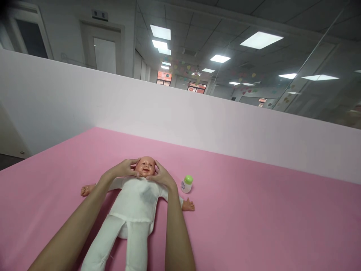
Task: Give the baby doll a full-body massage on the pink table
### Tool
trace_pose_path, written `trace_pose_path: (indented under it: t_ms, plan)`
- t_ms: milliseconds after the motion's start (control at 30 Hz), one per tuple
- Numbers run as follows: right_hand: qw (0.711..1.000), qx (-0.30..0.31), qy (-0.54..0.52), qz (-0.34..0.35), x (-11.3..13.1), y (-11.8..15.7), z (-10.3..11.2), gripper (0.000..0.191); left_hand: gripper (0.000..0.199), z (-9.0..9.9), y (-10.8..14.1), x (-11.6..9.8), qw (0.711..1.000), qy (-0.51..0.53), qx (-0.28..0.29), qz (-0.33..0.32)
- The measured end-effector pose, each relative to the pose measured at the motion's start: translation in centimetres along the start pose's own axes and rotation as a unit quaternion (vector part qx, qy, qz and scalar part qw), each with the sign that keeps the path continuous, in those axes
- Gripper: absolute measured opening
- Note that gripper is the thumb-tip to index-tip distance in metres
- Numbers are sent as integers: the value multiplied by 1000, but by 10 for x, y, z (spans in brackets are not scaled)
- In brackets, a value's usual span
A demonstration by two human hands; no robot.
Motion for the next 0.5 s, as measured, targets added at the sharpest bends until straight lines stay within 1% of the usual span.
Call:
trace_pose_path:
  t_ms: [100, 200, 267, 367, 500]
  plan:
    - [999, -6, 46, 7, -1, -5, -7, 89, 66, -5, 0, -3, 1000, -11, -6, 3]
    - [994, -37, 98, -6, -5, -8, -9, 90, 61, -8, -1, -4, 999, -17, -29, 13]
    - [993, -49, 108, -5, -8, -8, -7, 92, 57, -9, -1, -4, 999, -22, -46, 18]
    - [996, -39, 79, 10, -10, -4, -1, 91, 54, -8, 0, -2, 999, -21, -46, 15]
    - [1000, -22, 10, -1, -10, 1, 6, 91, 45, -3, 2, 1, 1000, 0, -16, 14]
Point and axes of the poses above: each hand's wrist, its own y-axis away from the middle knuckle, its own z-axis out of the back of the hand, x = y × z, the point moved 1 cm from there along -y, towards the middle knuckle, and after that the axes turned 11 degrees about z, right-handed, at the moved point
